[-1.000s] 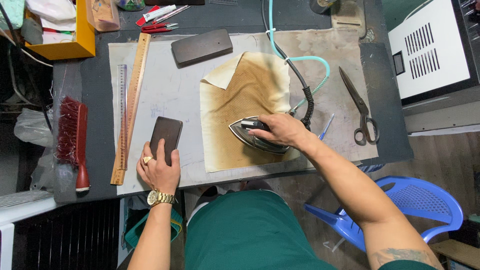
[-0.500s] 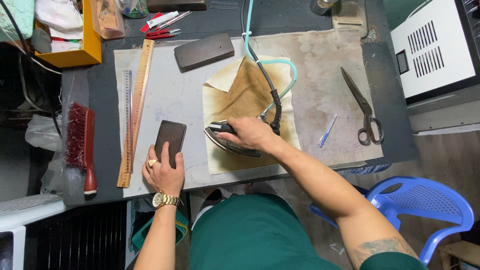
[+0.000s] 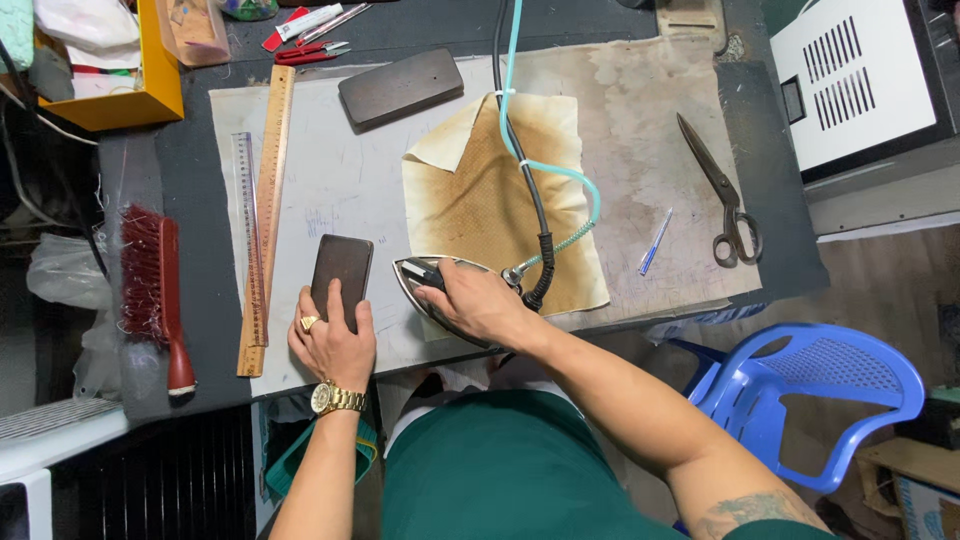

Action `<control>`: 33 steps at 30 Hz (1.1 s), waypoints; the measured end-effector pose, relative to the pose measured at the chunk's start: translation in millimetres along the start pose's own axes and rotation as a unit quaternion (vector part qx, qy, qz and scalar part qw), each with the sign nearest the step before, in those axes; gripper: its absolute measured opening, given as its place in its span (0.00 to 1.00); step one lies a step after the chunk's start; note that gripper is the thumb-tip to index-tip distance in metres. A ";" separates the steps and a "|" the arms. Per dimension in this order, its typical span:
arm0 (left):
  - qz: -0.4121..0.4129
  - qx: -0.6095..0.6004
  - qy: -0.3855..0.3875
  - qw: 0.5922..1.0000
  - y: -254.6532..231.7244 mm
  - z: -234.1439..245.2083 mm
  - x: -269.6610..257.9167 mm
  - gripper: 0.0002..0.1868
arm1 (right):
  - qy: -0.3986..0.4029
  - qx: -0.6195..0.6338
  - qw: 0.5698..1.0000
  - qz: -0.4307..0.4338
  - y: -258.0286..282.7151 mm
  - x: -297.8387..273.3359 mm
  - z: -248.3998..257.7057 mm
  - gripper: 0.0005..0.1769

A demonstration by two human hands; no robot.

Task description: The person positions fabric pieces on a workstation, applies a template, and uses an iron to press and bond materials together.

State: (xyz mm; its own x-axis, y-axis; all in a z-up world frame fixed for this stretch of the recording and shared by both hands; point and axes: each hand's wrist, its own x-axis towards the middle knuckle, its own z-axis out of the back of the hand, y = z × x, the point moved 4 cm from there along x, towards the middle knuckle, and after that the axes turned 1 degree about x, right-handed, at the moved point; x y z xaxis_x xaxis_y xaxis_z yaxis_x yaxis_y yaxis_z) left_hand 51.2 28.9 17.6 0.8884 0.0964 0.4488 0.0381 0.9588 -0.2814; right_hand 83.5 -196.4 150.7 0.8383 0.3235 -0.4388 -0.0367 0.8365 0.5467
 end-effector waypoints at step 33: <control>-0.098 -0.032 0.039 0.994 15.8 -5.3 20.8 0.30 | -0.029 -0.110 0.993 -0.018 6.6 -18.8 -10.6 0.29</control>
State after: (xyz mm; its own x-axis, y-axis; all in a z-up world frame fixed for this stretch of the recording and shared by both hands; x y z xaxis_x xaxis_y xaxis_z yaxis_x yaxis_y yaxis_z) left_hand 72.7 44.6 18.0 0.8938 -0.1137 0.4339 0.2404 0.9380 -0.2496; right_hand 61.7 -192.3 155.0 0.8712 0.2705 -0.4097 -0.1183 0.9257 0.3594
